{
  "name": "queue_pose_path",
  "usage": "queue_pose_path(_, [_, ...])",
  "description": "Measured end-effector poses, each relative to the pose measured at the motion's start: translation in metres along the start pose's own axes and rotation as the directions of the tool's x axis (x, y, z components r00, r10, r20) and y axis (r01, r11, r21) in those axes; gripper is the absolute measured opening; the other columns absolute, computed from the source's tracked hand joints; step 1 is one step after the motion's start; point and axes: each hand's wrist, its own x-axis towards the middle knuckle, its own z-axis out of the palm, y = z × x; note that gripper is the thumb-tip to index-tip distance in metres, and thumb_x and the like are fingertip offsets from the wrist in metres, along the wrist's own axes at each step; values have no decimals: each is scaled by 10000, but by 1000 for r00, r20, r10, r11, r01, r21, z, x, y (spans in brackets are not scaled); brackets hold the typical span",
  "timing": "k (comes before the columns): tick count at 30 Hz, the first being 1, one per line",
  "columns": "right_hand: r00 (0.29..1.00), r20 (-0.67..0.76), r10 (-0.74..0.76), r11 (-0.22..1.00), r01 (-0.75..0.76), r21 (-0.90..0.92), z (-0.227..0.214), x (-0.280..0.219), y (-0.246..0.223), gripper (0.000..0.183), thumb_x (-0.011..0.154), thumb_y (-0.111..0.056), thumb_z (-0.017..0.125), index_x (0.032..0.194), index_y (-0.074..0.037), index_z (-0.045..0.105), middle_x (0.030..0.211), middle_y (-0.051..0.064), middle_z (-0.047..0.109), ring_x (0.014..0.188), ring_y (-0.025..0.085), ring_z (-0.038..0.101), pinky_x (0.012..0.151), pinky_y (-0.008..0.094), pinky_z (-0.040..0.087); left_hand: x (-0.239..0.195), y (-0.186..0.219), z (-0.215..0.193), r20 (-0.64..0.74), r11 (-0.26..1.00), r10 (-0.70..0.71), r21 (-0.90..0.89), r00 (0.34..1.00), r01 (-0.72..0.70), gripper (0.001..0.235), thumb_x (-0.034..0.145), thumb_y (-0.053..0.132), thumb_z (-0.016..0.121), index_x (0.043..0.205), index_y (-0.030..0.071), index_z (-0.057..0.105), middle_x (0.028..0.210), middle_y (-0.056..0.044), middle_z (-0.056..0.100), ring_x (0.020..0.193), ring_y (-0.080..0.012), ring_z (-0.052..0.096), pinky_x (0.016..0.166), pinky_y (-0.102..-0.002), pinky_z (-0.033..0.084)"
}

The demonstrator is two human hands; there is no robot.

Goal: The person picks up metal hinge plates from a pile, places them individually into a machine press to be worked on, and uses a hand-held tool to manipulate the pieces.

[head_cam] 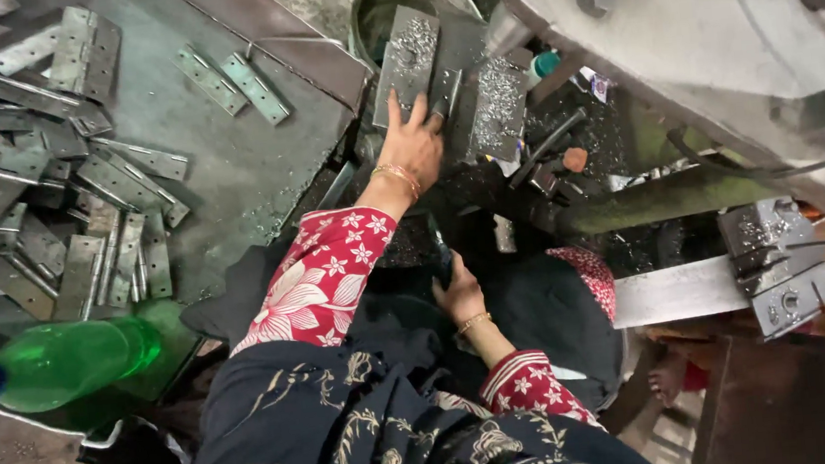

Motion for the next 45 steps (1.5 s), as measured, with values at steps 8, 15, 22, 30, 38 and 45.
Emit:
queue_pose_path(8, [995,92,-41,998,45,-40,-56,4,-34,755,813,-251,788,1458,-83,435,1090,277,713,1006,449,694,860,493,581,-4,14,-2,-9,999,-14,31,1000,14,310,942,289,558,1095,156,792,1352,-85,616,1453,-381,308,1126,-766,160])
queue_pose_path(15, [998,58,4,999,-2,-40,-34,5,-26,717,831,-272,766,1455,-123,448,1081,258,718,980,450,697,825,496,579,-4,15,3,-18,999,-31,-9,999,31,305,952,281,555,1088,147,793,1356,-76,617,1463,-377,307,1149,-745,168])
queue_pose_path(22, [994,-48,-100,991,104,84,18,11,10,616,877,-232,737,1421,-123,470,1106,237,728,1005,419,717,832,460,600,-8,11,15,-131,1000,-23,-18,991,21,338,951,291,536,1106,125,786,1393,-77,604,1459,-399,297,1131,-767,165])
queue_pose_path(30, [992,110,-58,998,58,4,-75,4,-44,681,846,-209,767,1442,-81,463,1115,268,718,1033,421,706,867,462,583,8,7,8,-14,994,-107,-18,994,107,329,965,303,527,1129,169,779,1386,-87,599,1474,-405,276,1118,-789,135])
queue_pose_path(38, [991,-59,-123,989,128,78,7,5,4,675,862,-221,748,1452,-102,443,1108,267,714,999,435,701,819,465,587,25,9,4,-17,991,-129,-17,991,129,341,962,319,547,1157,165,781,1380,-91,607,1486,-414,272,1122,-777,149])
queue_pose_path(45, [999,16,-47,998,46,49,-11,3,-12,693,830,-221,763,1442,-113,457,1103,249,722,1003,430,701,813,469,586,24,7,12,-52,990,-138,-19,989,137,350,935,313,548,1149,158,777,1384,-95,594,1476,-408,265,1109,-780,155])
